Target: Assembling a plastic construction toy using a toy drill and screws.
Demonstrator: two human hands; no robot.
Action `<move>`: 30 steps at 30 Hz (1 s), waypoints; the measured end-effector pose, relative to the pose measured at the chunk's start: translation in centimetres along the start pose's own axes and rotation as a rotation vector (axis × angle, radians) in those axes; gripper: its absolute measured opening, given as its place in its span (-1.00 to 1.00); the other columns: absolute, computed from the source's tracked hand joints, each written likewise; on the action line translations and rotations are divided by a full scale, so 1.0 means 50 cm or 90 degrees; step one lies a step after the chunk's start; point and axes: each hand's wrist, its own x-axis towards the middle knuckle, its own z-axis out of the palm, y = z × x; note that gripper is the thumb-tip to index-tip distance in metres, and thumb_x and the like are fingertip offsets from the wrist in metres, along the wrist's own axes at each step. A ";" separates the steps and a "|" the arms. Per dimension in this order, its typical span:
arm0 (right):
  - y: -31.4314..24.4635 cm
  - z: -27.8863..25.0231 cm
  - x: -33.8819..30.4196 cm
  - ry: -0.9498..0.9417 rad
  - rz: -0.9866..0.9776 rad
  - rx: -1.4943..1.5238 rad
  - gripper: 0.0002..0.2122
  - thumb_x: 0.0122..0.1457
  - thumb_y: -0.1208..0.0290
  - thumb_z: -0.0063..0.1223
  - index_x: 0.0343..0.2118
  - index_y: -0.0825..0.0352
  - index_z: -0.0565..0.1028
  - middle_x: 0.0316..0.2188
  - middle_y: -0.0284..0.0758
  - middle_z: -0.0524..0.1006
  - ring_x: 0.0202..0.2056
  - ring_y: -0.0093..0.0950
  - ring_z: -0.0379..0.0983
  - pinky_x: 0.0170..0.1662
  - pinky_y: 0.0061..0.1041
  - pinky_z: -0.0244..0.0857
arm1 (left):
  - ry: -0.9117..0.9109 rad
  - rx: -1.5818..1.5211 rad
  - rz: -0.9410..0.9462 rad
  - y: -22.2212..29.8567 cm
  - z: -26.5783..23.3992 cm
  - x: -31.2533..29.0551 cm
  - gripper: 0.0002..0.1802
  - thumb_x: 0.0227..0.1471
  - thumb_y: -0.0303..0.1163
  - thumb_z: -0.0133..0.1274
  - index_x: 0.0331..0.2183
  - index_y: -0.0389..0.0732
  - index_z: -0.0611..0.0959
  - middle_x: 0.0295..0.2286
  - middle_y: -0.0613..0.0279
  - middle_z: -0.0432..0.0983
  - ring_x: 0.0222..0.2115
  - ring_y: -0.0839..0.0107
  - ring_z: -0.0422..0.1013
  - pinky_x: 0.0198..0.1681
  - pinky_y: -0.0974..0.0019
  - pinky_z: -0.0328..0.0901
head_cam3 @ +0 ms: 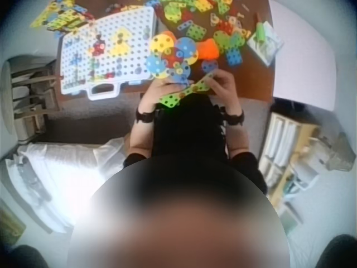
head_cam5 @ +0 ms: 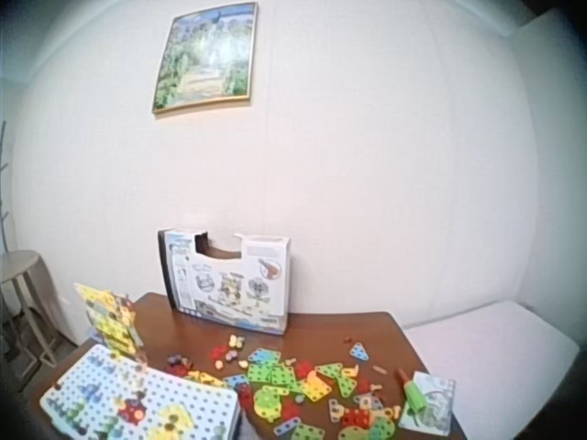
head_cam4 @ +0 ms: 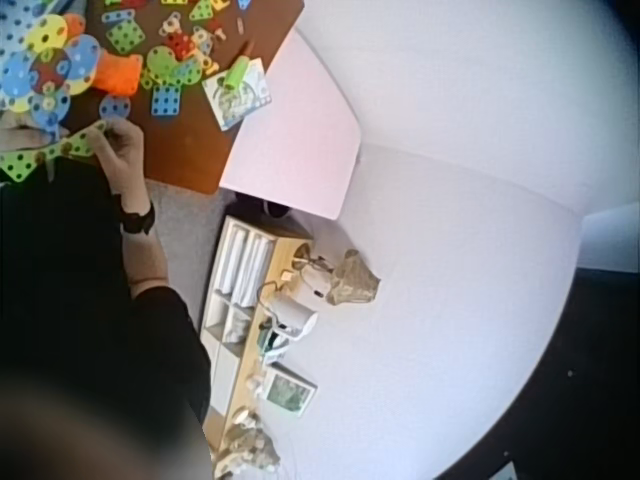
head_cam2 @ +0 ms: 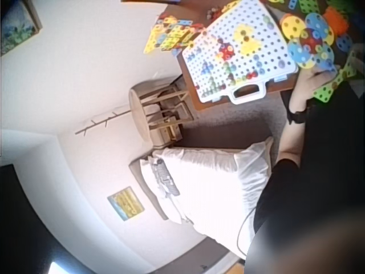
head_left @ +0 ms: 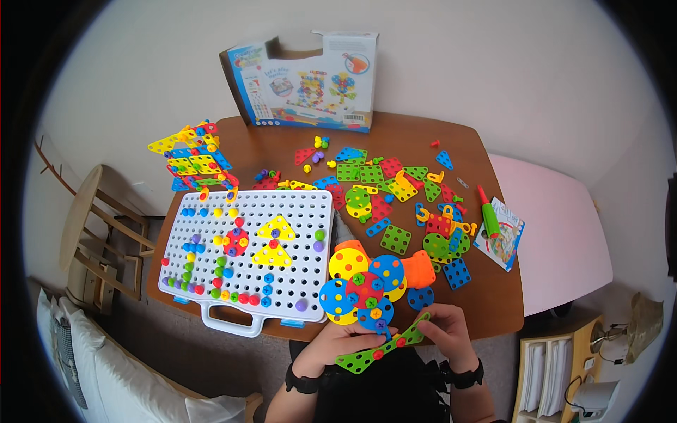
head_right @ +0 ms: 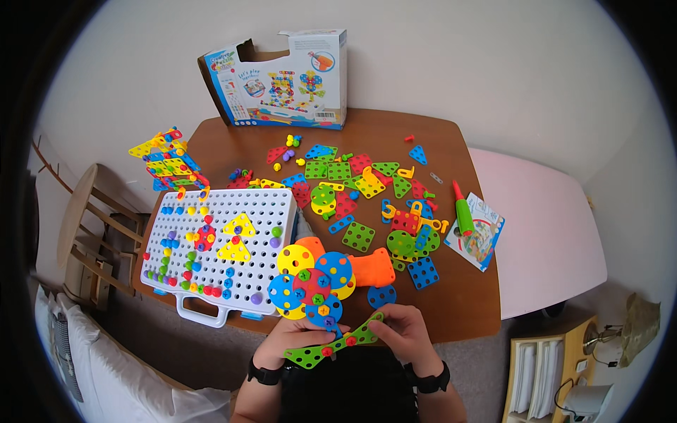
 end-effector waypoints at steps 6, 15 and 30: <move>0.000 -0.002 -0.002 0.003 0.002 0.012 -0.95 0.04 0.59 -0.03 -0.50 0.46 0.42 -0.56 -0.39 0.46 -0.50 -0.71 0.35 -0.43 -0.75 0.22 | -0.011 -0.012 -0.009 0.002 0.002 0.001 -0.79 -0.06 -0.51 0.03 -0.29 -0.31 0.58 -0.30 0.35 0.46 -0.26 0.58 0.35 -0.16 0.49 0.21; 0.007 -0.003 -0.004 0.003 -0.015 0.020 -0.96 0.03 0.60 -0.03 -0.50 0.46 0.42 -0.55 -0.38 0.46 -0.50 -0.70 0.37 -0.41 -0.75 0.24 | -0.044 -0.011 -0.001 0.001 -0.004 -0.002 -0.79 -0.04 -0.50 0.00 -0.28 -0.29 0.57 -0.26 0.32 0.46 -0.19 0.55 0.34 -0.10 0.45 0.20; 0.003 -0.005 -0.005 0.019 -0.012 -0.019 -0.94 -0.02 0.60 0.04 -0.56 0.47 0.45 -0.62 -0.39 0.48 -0.58 -0.71 0.37 -0.50 -0.76 0.22 | -0.151 0.161 0.119 -0.007 -0.021 0.013 -0.72 -0.06 -0.61 -0.02 -0.21 -0.34 0.50 -0.26 0.20 0.46 -0.30 0.29 0.45 -0.24 0.38 0.34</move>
